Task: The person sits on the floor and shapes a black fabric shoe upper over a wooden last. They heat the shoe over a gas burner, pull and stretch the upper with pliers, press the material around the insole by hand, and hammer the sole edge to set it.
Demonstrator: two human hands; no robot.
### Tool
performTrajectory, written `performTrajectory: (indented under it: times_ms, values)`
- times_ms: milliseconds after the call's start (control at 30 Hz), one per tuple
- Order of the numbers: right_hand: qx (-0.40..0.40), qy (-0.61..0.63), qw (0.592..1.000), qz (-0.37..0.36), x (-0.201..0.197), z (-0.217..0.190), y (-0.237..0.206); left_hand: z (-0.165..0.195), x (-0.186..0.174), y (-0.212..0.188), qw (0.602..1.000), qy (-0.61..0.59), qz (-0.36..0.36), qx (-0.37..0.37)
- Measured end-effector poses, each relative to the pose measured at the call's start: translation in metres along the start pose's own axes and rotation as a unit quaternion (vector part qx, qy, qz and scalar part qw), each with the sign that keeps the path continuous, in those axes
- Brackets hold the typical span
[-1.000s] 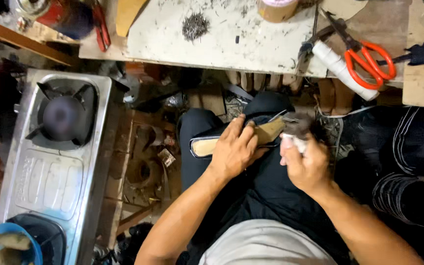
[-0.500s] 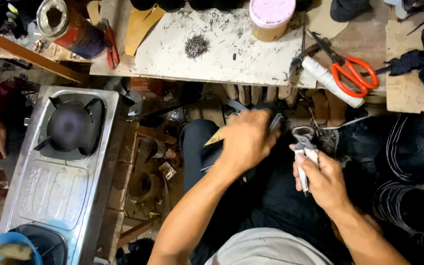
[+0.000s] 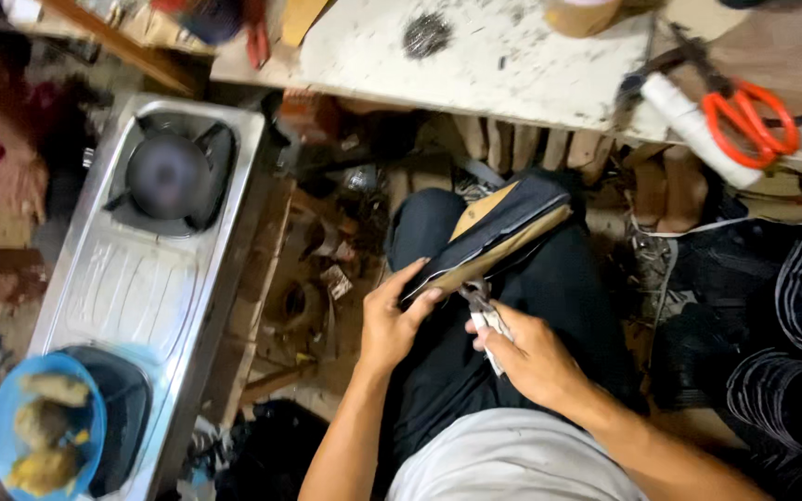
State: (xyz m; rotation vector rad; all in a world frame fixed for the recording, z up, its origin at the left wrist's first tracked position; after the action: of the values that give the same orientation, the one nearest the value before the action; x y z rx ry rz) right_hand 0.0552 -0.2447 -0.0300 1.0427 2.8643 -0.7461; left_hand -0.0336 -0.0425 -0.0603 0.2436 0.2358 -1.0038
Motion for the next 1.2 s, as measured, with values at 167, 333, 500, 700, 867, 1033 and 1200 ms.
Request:
performTrajectory:
  times_ms: [167, 333, 500, 700, 867, 1033, 1200]
  values:
    - [-0.045, -0.166, 0.985, 0.018, 0.01, -0.032, 0.003, 0.003, -0.002, -0.013, 0.993, 0.044, 0.03, 0.102]
    - [-0.093, -0.262, 0.96, 0.007, 0.003, -0.051, -0.01, 0.009, 0.001, -0.021, 0.977, 0.097, 0.035, 0.187]
    - [-0.035, -0.261, 0.965, -0.013, 0.002, -0.047, -0.024, 0.01, 0.001, -0.029, 0.969, 0.101, 0.018, 0.224]
    - [-0.228, -0.255, 0.927, 0.155, 0.027, -0.024, -0.002, -0.004, -0.007, -0.016, 0.982, 0.008, 0.027, 0.187]
    - [-0.278, -0.249, 0.913, 0.166, 0.04, -0.017, 0.036, -0.017, -0.007, -0.002, 0.995, -0.05, 0.039, 0.079]
    - [-0.221, -0.378, 0.894, 0.094, 0.02, -0.025, 0.029, -0.009, -0.011, 0.0, 0.999, -0.032, 0.018, -0.001]
    - [-0.09, -0.512, 0.853, 0.045, 0.016, -0.036, 0.019, 0.0, -0.029, 0.017, 0.984, -0.087, -0.127, 0.094]
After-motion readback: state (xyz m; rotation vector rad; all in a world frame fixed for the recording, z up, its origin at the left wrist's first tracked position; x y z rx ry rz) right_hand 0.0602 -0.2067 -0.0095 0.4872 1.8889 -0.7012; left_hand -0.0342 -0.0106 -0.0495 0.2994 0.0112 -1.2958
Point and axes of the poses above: each hand's wrist, its own y-axis towards the middle knuckle, its own x-axis out of the palm, z = x × y, the point moved 1 cm from there along y, towards the middle knuckle, and after that the axes turned 6 degrees about x, right-handed, at the moved point
